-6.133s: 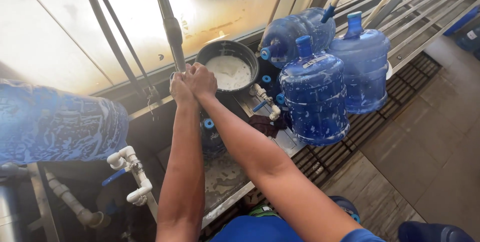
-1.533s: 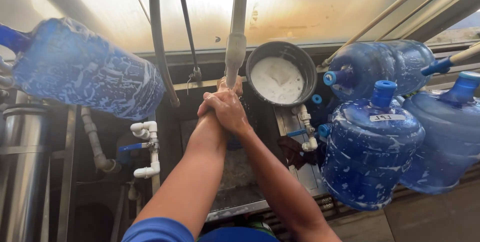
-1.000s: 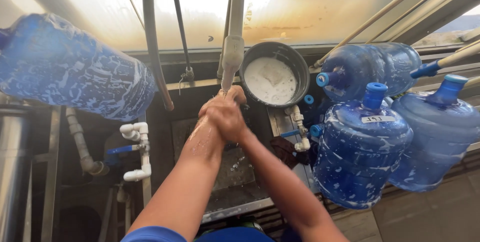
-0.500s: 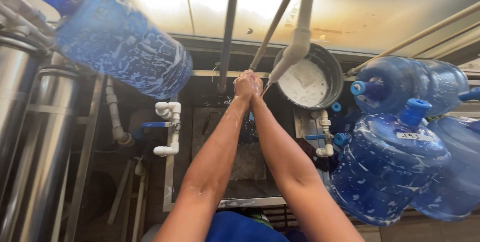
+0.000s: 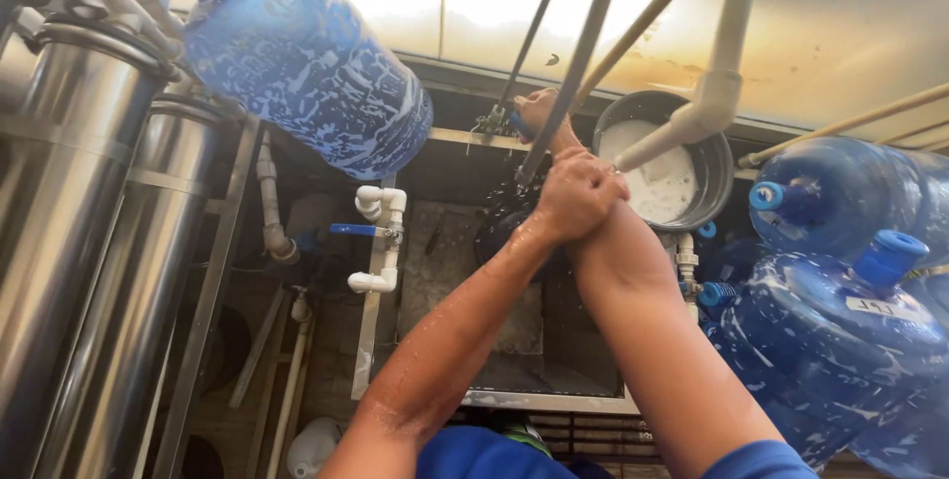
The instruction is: The person is washing large plastic water jugs using soapy water and a sponge at a washing station.
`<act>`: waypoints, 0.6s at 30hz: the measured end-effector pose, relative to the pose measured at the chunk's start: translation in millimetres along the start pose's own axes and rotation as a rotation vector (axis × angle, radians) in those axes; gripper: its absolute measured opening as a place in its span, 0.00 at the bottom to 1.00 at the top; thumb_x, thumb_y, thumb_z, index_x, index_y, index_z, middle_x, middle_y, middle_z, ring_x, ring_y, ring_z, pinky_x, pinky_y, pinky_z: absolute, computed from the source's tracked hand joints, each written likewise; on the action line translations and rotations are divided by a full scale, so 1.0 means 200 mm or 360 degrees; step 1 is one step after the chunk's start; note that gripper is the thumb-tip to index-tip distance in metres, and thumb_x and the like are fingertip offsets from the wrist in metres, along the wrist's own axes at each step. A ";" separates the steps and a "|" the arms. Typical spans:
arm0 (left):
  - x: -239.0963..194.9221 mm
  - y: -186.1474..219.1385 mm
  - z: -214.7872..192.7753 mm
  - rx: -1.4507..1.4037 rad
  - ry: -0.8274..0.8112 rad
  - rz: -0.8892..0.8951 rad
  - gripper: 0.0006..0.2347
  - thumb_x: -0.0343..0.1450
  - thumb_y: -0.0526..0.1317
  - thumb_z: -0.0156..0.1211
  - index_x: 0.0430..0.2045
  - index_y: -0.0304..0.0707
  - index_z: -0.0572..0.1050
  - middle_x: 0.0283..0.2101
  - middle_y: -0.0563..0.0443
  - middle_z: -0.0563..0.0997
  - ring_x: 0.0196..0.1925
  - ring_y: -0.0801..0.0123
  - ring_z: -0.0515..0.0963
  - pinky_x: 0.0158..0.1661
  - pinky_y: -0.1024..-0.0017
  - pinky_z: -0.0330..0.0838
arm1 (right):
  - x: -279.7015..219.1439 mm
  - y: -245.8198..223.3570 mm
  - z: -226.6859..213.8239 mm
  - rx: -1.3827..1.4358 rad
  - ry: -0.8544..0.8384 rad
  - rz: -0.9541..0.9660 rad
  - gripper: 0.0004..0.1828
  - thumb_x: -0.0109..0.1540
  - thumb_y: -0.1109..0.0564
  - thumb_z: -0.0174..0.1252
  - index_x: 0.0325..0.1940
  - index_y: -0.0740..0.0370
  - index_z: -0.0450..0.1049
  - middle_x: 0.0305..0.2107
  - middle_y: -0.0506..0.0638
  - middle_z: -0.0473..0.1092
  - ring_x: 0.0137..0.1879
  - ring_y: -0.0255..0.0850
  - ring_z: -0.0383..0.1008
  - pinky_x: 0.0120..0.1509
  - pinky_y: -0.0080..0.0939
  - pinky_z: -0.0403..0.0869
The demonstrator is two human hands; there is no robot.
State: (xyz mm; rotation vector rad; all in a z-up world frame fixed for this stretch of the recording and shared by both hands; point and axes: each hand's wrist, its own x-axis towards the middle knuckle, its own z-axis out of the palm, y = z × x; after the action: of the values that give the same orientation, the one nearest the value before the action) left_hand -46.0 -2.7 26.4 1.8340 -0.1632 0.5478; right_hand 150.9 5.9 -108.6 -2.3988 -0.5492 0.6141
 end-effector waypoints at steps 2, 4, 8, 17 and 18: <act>-0.07 0.11 0.02 0.0018 -0.0116 0.0006 0.11 0.68 0.41 0.52 0.19 0.43 0.83 0.30 0.47 0.85 0.40 0.57 0.83 0.57 0.61 0.70 | -0.11 -0.09 -0.03 0.0104 0.0045 0.0162 0.20 0.69 0.51 0.50 0.44 0.71 0.79 0.23 0.56 0.75 0.18 0.38 0.73 0.20 0.37 0.75; -0.11 0.21 0.02 0.0046 -0.0229 0.0034 0.11 0.68 0.42 0.51 0.20 0.44 0.82 0.32 0.48 0.85 0.41 0.58 0.83 0.56 0.63 0.71 | -0.15 -0.16 -0.05 0.0208 0.0106 0.0307 0.20 0.68 0.49 0.53 0.44 0.71 0.79 0.23 0.58 0.75 0.19 0.39 0.74 0.21 0.38 0.73; -0.20 0.42 -0.03 0.0065 -0.0470 0.0209 0.10 0.69 0.44 0.54 0.26 0.47 0.83 0.35 0.52 0.85 0.49 0.61 0.82 0.60 0.60 0.68 | -0.20 -0.17 -0.01 0.0052 0.0053 0.0426 0.20 0.67 0.48 0.57 0.43 0.69 0.80 0.26 0.57 0.77 0.20 0.38 0.75 0.21 0.38 0.75; -0.34 0.57 -0.11 -0.0060 -0.0666 0.0646 0.13 0.72 0.47 0.51 0.43 0.51 0.82 0.45 0.56 0.81 0.56 0.65 0.77 0.66 0.49 0.57 | -0.10 -0.02 0.12 -0.0632 -0.0146 0.0134 0.18 0.67 0.45 0.56 0.45 0.60 0.83 0.34 0.59 0.79 0.38 0.50 0.80 0.49 0.51 0.78; -0.35 0.57 -0.10 -0.0073 -0.0684 0.0745 0.15 0.75 0.48 0.49 0.50 0.50 0.81 0.46 0.54 0.80 0.56 0.66 0.77 0.69 0.47 0.55 | 0.00 0.09 0.17 -0.0819 -0.0120 -0.0030 0.18 0.67 0.45 0.57 0.44 0.59 0.85 0.36 0.60 0.79 0.43 0.53 0.78 0.56 0.53 0.76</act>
State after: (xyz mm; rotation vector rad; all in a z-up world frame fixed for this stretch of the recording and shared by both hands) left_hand -156.9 -33.1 99.1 1.8513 -0.9031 0.4535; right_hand 135.7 7.2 -144.6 -2.8507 -0.8454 0.6127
